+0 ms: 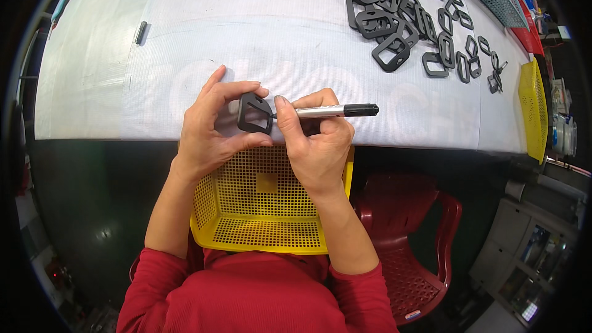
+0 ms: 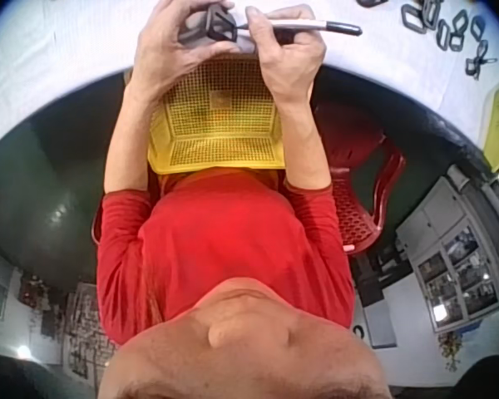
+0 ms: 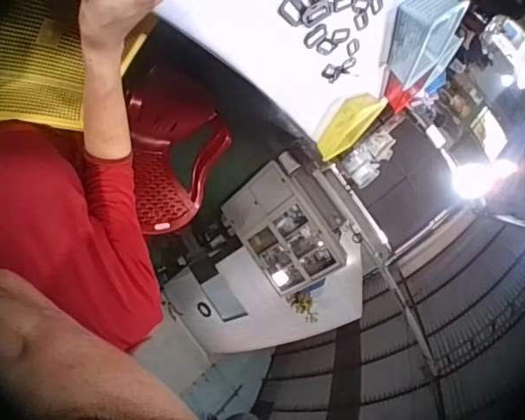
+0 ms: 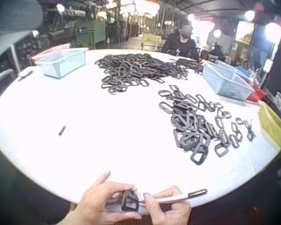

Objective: The person uses a marker to make a mark on black plastic buckles. They pick a buckle from a pile on the table, mark it, and then place it into a yellow basket.

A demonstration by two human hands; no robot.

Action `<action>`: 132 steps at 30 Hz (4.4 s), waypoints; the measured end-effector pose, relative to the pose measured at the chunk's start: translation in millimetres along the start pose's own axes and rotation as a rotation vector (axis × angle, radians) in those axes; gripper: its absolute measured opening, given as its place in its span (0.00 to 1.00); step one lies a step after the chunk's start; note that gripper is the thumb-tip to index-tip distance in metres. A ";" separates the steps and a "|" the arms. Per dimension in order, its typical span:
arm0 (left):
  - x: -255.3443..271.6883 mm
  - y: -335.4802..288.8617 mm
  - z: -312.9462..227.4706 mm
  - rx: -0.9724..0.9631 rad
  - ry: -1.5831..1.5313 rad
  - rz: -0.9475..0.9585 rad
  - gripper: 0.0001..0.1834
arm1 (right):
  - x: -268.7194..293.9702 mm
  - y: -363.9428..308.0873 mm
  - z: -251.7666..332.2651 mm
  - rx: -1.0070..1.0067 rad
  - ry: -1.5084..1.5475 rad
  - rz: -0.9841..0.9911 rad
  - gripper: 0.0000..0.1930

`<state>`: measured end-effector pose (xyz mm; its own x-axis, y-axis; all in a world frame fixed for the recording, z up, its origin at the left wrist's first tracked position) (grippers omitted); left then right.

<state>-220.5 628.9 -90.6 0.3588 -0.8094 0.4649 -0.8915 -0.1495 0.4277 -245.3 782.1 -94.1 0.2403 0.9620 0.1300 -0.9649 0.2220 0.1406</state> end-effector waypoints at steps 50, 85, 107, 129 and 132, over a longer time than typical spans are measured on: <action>11.1 -13.2 8.7 0.241 -0.402 0.012 0.31 | -8.4 1.7 8.2 -0.106 0.076 0.009 0.12; 14.8 -15.2 11.1 0.239 -0.457 0.026 0.30 | -9.7 -2.8 3.2 -0.106 0.068 -0.010 0.10; 18.9 2.8 -40.4 -0.052 -0.404 -0.037 0.43 | 5.1 -5.4 7.5 -0.635 0.621 0.261 0.13; 22.2 4.7 -9.5 0.113 -0.357 -0.081 0.34 | 14.9 14.2 5.2 -0.286 0.366 -0.004 0.13; 18.4 -1.4 -1.6 0.196 -0.353 -0.007 0.33 | 11.7 14.8 -1.9 -0.337 0.369 -0.011 0.09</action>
<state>-212.2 615.2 -81.4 0.2779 -0.9484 0.1529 -0.9377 -0.2333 0.2576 -256.9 797.0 -92.4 0.2553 0.9380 -0.2345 -0.9579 0.2125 -0.1928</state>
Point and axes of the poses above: each hand's wrist, its own y-axis towards the middle knuckle, its own x-axis out of the back of the hand, z = x × y, the point moved 4 cm from there along y, towards the middle knuckle, and after that the axes turned 15 degrees about -z, right-handed, at the moved point
